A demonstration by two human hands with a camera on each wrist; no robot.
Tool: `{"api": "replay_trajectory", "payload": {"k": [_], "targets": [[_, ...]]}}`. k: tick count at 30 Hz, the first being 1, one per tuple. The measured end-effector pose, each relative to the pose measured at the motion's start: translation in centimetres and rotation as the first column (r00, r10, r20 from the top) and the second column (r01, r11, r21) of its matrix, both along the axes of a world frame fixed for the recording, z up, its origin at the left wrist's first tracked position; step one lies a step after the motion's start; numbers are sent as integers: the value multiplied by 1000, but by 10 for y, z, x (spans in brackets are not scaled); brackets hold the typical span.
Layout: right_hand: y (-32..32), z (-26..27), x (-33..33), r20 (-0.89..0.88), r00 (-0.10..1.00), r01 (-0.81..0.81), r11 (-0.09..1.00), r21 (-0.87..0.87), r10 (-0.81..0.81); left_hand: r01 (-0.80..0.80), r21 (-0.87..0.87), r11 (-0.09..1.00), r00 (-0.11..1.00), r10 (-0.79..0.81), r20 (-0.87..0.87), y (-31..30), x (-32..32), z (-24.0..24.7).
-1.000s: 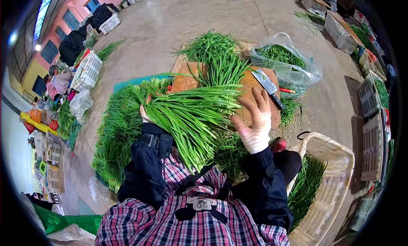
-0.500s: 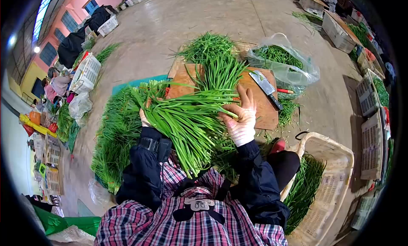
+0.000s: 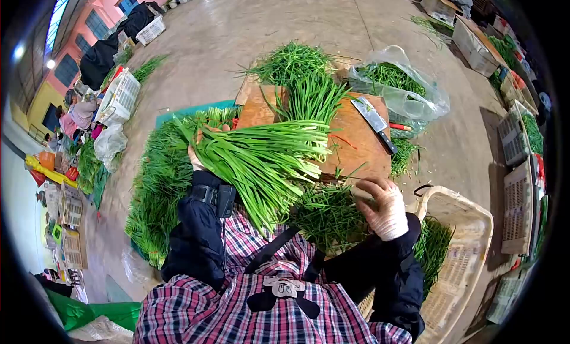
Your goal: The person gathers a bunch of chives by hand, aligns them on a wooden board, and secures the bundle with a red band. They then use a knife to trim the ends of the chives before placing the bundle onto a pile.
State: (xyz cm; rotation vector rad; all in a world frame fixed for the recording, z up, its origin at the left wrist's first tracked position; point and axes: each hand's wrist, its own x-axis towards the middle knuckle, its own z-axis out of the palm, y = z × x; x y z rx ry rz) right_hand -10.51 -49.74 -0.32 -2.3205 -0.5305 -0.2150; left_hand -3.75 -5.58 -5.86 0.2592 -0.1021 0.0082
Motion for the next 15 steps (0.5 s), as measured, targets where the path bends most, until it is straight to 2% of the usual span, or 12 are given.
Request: {"api": "replay_trajectory", "payload": {"k": [2,3,4,5,8,9,12,13,15], "targets": [[28,19,-1,247,967,46,997,69,-62,-10,-44,999,1000,11,1,2,-2,-4],[41,25,3,359,931,38,996,77,-63,-51,58,997,999,51,13,-4,-4,2],[54,28,7,399,915,46,998,52,-63,-92,159,983,996,88,30,-10,-4,7],[67,27,12,431,898,63,996,66,-85,-73,186,980,997,65,49,-13,-6,10],[96,15,30,511,845,126,988,90,-155,-136,146,980,986,120,112,-26,-14,11],[102,9,36,523,837,112,986,125,-162,-64,33,997,998,63,30,-17,-10,-3],[113,-1,38,445,880,45,962,271,-167,-181,290,940,925,62,375,-17,-8,-17],[114,-6,35,299,944,-16,882,471,-143,-149,259,954,917,35,398,-16,-5,-18],[114,-14,23,20,1000,-26,593,804,17,-114,188,976,936,42,349,-19,-7,-20]]}}
